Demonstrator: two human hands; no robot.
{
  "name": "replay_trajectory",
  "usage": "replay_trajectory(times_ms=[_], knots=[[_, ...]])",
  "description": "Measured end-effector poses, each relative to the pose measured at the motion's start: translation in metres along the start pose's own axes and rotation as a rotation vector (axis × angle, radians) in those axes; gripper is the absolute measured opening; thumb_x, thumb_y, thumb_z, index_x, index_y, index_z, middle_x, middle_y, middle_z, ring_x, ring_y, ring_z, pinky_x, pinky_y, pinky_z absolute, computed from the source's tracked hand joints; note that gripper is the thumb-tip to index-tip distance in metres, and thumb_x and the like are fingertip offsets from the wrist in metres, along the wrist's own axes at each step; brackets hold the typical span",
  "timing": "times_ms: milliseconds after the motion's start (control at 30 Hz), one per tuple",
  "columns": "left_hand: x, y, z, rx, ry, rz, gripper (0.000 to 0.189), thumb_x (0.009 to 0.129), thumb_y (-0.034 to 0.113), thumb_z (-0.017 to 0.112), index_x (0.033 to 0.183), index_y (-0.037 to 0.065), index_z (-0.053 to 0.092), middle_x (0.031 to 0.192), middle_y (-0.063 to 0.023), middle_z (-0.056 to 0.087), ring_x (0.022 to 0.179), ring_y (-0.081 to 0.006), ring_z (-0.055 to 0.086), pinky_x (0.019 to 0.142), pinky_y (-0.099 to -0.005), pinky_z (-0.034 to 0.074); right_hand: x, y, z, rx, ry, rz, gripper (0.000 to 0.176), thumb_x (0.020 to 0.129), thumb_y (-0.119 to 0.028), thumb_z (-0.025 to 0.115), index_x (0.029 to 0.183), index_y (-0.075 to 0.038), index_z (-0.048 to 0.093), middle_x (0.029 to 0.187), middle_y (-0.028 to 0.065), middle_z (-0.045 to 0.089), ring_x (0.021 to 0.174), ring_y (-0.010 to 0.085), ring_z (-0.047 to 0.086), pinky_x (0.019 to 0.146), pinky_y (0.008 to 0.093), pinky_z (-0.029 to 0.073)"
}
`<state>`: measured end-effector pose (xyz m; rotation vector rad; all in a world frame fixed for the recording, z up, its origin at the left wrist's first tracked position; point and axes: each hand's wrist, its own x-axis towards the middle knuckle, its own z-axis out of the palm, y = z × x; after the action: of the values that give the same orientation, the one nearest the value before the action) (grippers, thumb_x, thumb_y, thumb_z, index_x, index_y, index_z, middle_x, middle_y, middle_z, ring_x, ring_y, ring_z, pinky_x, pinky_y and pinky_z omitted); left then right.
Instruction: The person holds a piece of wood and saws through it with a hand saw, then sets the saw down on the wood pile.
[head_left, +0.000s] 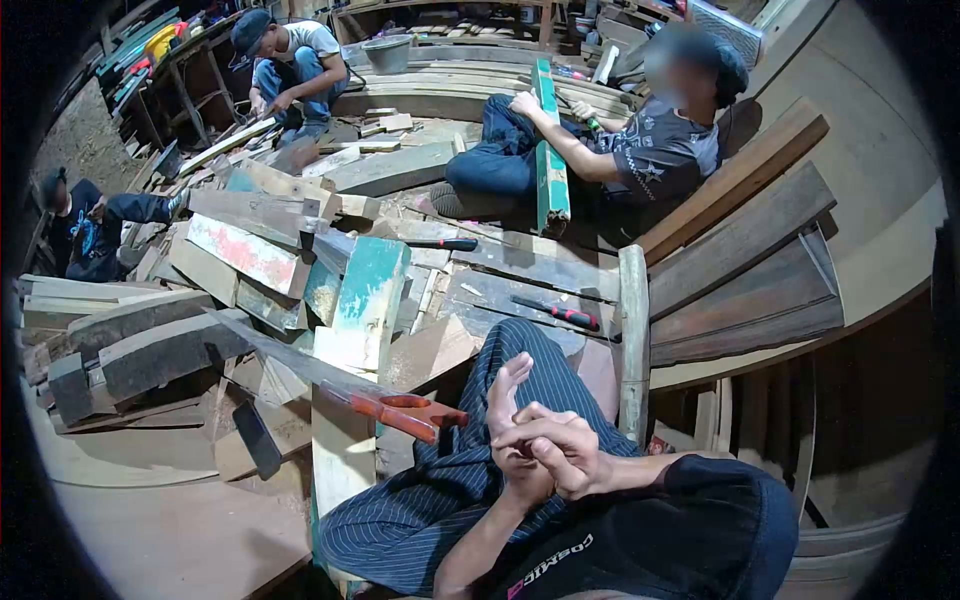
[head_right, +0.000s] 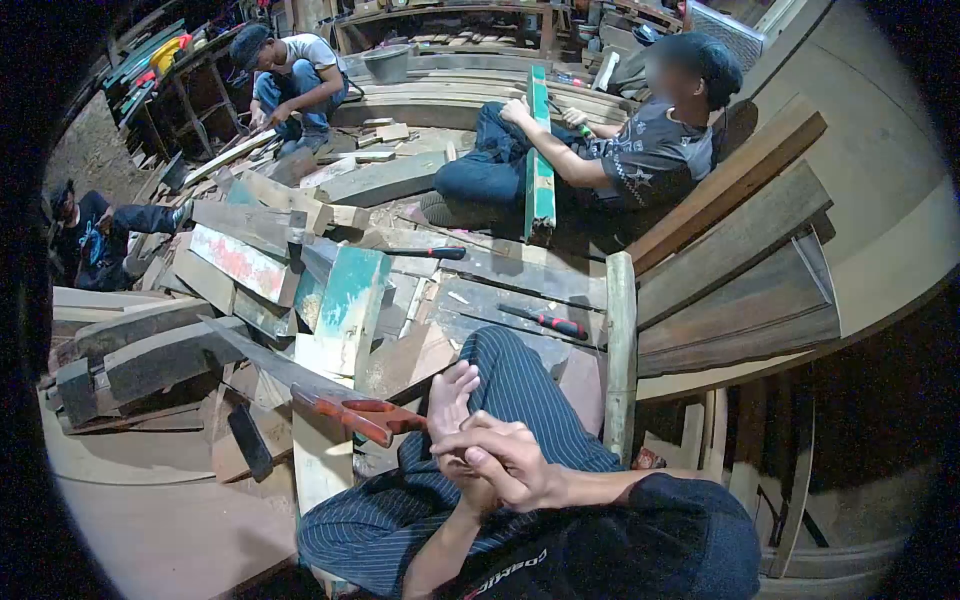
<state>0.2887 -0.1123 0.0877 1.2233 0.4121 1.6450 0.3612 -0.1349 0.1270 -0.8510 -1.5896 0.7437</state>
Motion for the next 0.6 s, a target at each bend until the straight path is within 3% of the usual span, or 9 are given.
replay_trajectory(times_ms=[233,367,467,500,533,600], knots=[[-0.005,0.006,0.005,-0.019,0.016,0.051,0.085,0.089,0.026,0.068,0.152,-0.001,0.018,0.139,-0.0300,0.043,0.127,-0.0349,0.049,0.107,-0.0462,0.039,-0.013,-0.017,0.003,0.067,0.086,0.137,0.031,0.097,-0.010,0.043,0.100,0.009,0.068,0.086,0.0181,0.068,0.079,0.0245,0.064,0.073,0.0325,0.050],[-0.008,0.010,0.008,-0.066,-0.004,0.040,0.085,0.090,0.025,0.068,0.152,-0.001,0.017,0.138,-0.0310,0.044,0.124,-0.0338,0.051,0.101,-0.0424,0.045,-0.021,-0.019,0.008,0.079,0.187,0.103,0.032,0.098,-0.010,0.044,0.098,0.009,0.069,0.085,0.0199,0.067,0.075,0.0239,0.064,0.070,0.0323,0.051],[-0.011,0.017,0.011,-0.085,-0.030,-0.015,0.079,0.091,0.024,0.066,0.149,-0.002,0.021,0.139,-0.0317,0.043,0.123,-0.0340,0.052,0.098,-0.0408,0.048,-0.020,-0.020,0.002,0.018,0.140,0.095,0.043,0.100,-0.019,0.039,0.090,0.009,0.071,0.085,0.0187,0.067,0.073,0.0220,0.067,0.066,0.0287,0.052],[-0.010,0.019,0.012,-0.083,-0.041,-0.038,0.075,0.091,0.024,0.066,0.148,-0.003,0.024,0.139,-0.0320,0.043,0.122,-0.0347,0.053,0.098,-0.0416,0.047,-0.023,-0.021,-0.001,0.086,0.140,0.137,0.032,0.098,-0.010,0.044,0.097,0.009,0.069,0.085,0.0196,0.067,0.075,0.0250,0.065,0.070,0.0336,0.052],[-0.007,0.009,0.009,-0.067,-0.063,-0.077,0.075,0.091,0.029,0.066,0.146,-0.004,0.027,0.140,-0.0298,0.043,0.124,-0.0340,0.051,0.102,-0.0427,0.044,-0.020,-0.012,-0.006,-0.005,0.114,0.045,0.033,0.099,-0.013,0.044,0.103,0.009,0.068,0.085,0.0179,0.066,0.073,0.0261,0.064,0.069,0.0349,0.052],[0.001,-0.005,0.007,-0.080,-0.076,-0.183,0.076,0.090,0.037,0.066,0.144,-0.005,0.032,0.143,-0.0256,0.042,0.127,-0.0325,0.048,0.107,-0.0443,0.038,-0.012,-0.009,-0.019,-0.101,-0.010,0.196,0.032,0.099,-0.015,0.046,0.110,0.007,0.065,0.085,0.0158,0.065,0.076,0.0275,0.062,0.067,0.0356,0.051]])
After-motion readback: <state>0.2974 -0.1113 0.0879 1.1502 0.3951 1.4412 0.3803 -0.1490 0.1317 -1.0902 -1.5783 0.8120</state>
